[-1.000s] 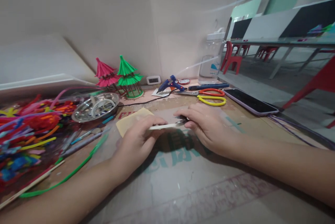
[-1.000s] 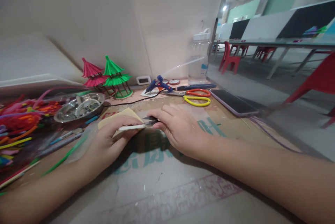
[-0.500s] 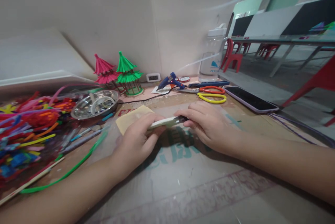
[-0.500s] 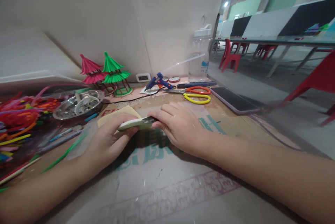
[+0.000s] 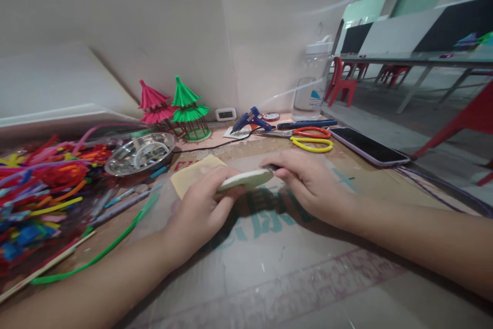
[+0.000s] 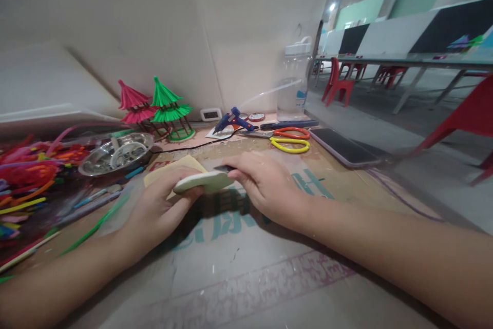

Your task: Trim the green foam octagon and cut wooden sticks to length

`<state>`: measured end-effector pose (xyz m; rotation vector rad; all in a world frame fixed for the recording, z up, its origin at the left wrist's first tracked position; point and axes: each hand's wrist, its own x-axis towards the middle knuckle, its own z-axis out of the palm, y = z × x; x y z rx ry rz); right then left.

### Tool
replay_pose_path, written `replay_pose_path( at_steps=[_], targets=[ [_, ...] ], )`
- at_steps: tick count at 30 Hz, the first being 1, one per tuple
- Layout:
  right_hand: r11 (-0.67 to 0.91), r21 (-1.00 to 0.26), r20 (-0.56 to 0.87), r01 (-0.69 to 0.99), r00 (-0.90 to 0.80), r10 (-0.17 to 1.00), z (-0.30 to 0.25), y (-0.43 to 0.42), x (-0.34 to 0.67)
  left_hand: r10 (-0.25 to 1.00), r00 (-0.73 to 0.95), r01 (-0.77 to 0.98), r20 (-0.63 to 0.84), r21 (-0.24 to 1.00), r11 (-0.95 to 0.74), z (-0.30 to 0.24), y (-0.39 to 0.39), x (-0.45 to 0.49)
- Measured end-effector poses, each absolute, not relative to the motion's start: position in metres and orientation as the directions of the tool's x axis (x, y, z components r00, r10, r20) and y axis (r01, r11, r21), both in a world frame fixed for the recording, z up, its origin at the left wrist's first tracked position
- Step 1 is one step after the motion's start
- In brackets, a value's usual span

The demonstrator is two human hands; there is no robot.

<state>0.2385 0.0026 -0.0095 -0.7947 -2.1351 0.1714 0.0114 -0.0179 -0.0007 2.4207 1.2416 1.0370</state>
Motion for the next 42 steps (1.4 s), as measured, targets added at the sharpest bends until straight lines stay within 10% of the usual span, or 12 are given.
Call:
replay_pose_path(
  at_steps=[8,25,42],
  targets=[
    [0.514,-0.757,0.470,0.403,-0.210,0.857,-0.019,0.018,0.236,0.944,0.146,0.394,0.294,0.858,-0.329,0.005,-0.011,0.015],
    [0.783,-0.394,0.632,0.482,-0.477,0.611,-0.012,0.007,0.238,0.866,0.248,0.497,0.434,0.710,-0.499,-0.006,-0.013,0.010],
    [0.798,-0.409,0.624,0.442,-0.502,0.598,-0.010,0.006,0.239,0.863,0.295,0.487,0.410,0.713,-0.505,-0.007,-0.013,0.009]
  ],
)
